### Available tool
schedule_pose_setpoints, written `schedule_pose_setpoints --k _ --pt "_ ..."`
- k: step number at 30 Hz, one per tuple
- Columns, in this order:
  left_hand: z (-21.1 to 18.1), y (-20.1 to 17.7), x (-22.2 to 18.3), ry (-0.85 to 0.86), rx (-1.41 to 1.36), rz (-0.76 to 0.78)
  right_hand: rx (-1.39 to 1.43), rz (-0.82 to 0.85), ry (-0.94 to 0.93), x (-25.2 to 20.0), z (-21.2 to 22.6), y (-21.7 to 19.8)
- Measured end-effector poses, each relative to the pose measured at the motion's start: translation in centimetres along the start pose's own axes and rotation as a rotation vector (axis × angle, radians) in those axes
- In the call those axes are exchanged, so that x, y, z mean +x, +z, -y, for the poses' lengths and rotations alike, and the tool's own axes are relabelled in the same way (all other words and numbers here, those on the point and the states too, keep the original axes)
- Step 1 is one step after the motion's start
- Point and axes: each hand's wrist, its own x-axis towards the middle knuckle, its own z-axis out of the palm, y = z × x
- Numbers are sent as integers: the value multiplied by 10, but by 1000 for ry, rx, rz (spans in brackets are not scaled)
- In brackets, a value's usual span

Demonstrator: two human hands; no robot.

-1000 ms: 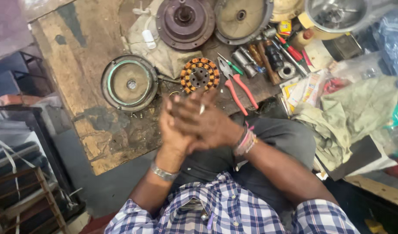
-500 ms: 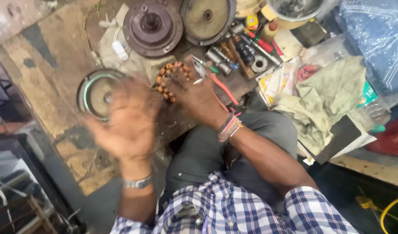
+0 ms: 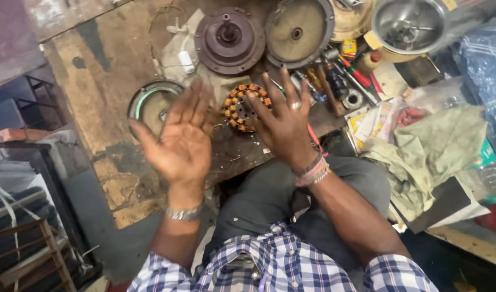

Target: The person uses a screwdriver and pliers to adjust and remove small components from a circular copper-wound electrical part on a workbench. They rotate the part, pry at slots, and place removed pieces on the table while other motor housings and tools remain nearby.

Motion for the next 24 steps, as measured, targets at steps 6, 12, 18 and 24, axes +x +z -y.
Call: schedule_pose_setpoints --k 6,12,18,24 --pt "35 -21 0 -346 -226 342 503 234 -226 11 23 -3" --pt "34 -58 4 360 643 194 264 41 357 19 -51 -19" --pt "69 -131 15 884 1940 55 284 -208 489 2 -77 -12" --pt "82 -164 12 928 2013 100 393 -177 718 -6 -119 19"
